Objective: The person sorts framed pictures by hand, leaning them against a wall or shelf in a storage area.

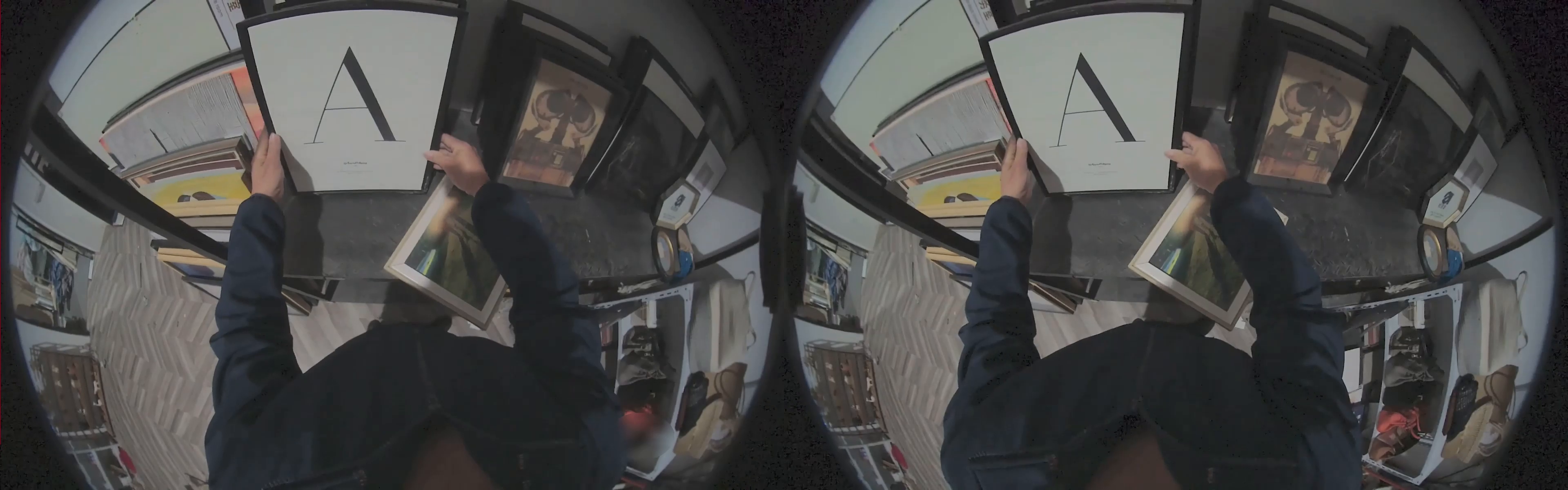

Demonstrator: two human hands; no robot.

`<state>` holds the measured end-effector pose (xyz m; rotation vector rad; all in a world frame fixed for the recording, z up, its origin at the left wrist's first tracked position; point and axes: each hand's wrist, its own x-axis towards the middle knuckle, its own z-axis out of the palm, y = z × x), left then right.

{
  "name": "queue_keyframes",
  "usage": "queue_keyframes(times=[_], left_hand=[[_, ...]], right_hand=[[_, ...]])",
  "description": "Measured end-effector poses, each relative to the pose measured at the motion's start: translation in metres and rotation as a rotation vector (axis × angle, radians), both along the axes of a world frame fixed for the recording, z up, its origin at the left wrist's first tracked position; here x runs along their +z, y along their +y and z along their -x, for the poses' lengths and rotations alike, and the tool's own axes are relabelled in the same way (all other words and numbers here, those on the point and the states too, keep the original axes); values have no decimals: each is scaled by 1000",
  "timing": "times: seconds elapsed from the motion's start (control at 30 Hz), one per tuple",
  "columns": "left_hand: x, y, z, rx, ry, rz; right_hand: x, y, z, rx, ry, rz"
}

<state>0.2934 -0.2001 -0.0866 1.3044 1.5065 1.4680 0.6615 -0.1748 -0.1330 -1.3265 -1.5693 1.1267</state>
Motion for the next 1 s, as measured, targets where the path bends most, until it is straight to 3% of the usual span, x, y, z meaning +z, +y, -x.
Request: queue_keyframes(times=[0.1, 0.5, 0.7, 0.83, 1.0], left_hand=[[0, 1, 3, 23, -5, 14], [-10, 32, 16, -2, 98, 85], [-24, 52, 24, -2, 27, 18], [-25, 55, 23, -14, 30, -1], [-17, 55, 11, -3, 4, 44]], right_hand=[[6, -1, 4, -18, -102, 37], [-1, 18, 8, -70, -83, 10], [-24, 39, 14, -147, -121, -156], [-1, 19, 21, -205, -180, -336], [15, 8, 18, -162, -231, -213]])
